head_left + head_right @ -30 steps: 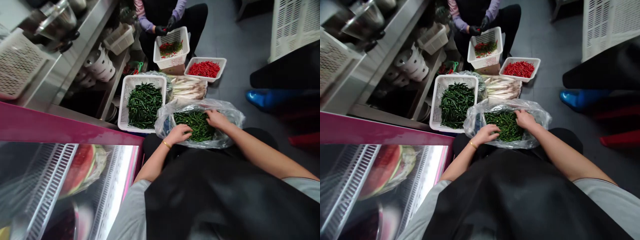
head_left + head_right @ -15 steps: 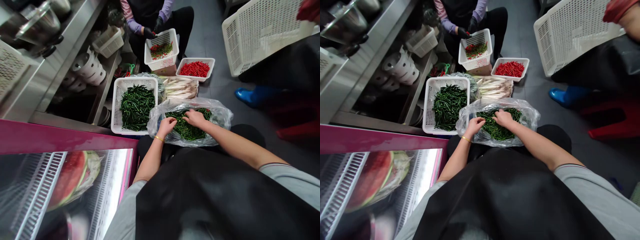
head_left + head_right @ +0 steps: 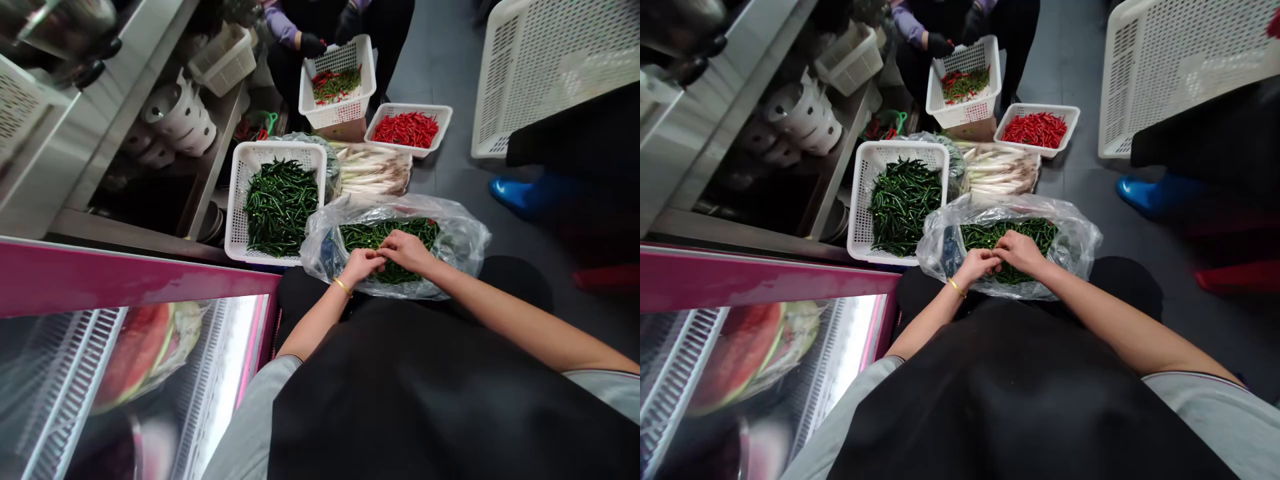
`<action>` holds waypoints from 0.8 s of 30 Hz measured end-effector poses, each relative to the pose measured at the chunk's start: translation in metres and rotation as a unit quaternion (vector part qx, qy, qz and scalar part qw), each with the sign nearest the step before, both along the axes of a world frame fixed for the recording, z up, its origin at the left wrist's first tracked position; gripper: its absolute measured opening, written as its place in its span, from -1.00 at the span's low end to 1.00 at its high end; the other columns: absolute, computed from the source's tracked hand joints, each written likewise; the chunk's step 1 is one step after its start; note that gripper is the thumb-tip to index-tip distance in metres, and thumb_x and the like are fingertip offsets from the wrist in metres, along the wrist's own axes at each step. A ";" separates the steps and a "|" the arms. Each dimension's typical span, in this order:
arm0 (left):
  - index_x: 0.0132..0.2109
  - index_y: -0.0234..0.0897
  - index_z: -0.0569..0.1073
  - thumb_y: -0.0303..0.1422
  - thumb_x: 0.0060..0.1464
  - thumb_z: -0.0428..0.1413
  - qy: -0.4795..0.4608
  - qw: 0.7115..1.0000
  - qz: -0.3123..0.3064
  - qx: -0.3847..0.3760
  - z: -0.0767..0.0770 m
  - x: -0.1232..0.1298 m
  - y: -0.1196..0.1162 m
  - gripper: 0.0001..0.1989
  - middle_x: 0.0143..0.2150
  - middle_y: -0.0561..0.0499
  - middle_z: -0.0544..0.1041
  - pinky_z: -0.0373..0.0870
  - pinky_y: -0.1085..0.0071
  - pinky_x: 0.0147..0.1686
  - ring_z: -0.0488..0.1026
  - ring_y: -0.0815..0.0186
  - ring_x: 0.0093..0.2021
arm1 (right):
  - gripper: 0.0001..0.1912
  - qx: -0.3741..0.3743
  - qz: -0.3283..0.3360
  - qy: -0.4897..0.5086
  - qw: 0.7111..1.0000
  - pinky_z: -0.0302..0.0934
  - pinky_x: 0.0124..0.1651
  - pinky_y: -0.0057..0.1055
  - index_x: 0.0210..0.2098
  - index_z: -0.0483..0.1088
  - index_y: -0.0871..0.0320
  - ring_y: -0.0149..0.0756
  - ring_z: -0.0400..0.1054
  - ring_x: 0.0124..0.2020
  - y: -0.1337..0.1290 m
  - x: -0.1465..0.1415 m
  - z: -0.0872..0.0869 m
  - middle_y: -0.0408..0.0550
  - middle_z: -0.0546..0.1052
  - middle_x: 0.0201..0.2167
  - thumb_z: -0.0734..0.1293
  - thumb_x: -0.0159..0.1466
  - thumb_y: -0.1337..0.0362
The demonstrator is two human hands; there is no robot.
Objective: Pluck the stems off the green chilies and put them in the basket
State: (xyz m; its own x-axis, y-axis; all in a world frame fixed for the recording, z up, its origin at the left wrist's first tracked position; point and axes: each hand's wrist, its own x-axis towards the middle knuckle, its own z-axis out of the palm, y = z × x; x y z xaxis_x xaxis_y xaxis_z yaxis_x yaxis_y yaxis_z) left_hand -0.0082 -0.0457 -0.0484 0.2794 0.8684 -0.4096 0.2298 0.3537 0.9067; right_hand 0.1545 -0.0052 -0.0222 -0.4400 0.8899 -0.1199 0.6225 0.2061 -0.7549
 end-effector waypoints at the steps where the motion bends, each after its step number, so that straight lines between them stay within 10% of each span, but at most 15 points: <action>1: -0.44 -0.39 0.51 -0.21 -0.04 0.15 0.013 0.999 -0.024 0.021 0.000 -0.003 -0.003 -0.73 -0.55 0.05 0.45 0.21 0.49 -0.49 0.27 0.46 -0.56 | -0.72 -0.032 0.015 0.009 0.999 0.17 -0.33 -0.43 -0.54 0.44 0.16 -0.33 0.34 -0.42 -0.001 0.001 -0.002 -0.07 0.50 -0.48 0.30 0.10 0.08; 7: -0.35 -0.33 0.57 -0.24 0.03 0.11 0.118 0.982 -0.061 0.137 0.008 -0.038 -0.003 -0.76 -0.44 0.03 0.52 0.24 0.47 -0.34 0.36 0.38 -0.42 | -0.61 -0.265 -0.007 0.085 0.960 0.11 -0.53 -0.45 -0.57 0.32 0.16 -0.43 0.20 -0.64 0.015 -0.020 -0.013 -0.18 0.33 -0.69 0.32 0.05 -0.07; 12: -0.36 -0.36 0.52 -0.18 0.00 0.15 0.004 0.999 -0.024 0.039 0.012 -0.055 0.003 -0.71 -0.47 0.01 0.51 0.32 0.44 -0.36 0.40 0.39 -0.46 | -0.58 -0.210 0.022 0.040 0.977 0.06 -0.55 -0.48 -0.60 0.25 0.15 -0.45 0.16 -0.65 0.017 -0.044 -0.010 -0.20 0.28 -0.69 0.23 0.17 -0.05; 18: -0.33 -0.39 0.44 -0.09 -0.14 0.25 -0.214 0.952 0.007 -0.220 0.016 -0.031 -0.012 -0.59 -0.54 -0.03 0.47 0.40 0.41 -0.46 0.52 0.26 -0.44 | -0.61 0.110 0.017 -0.199 0.974 0.12 -0.36 -0.38 -0.23 0.40 0.25 -0.21 0.35 -0.30 0.005 -0.025 -0.013 0.18 0.43 -0.18 0.06 0.34 0.12; 24: -0.43 -0.34 0.39 -0.30 -0.10 0.24 -0.161 0.966 0.189 -0.069 0.040 -0.067 0.058 -0.79 -0.47 0.00 0.49 0.45 0.40 -0.37 0.46 0.38 -0.41 | -0.59 0.087 0.125 -0.335 0.930 0.13 -0.37 -0.40 0.01 0.35 0.14 -0.15 0.40 -0.21 0.024 -0.042 -0.018 0.16 0.36 -0.04 0.15 0.31 0.04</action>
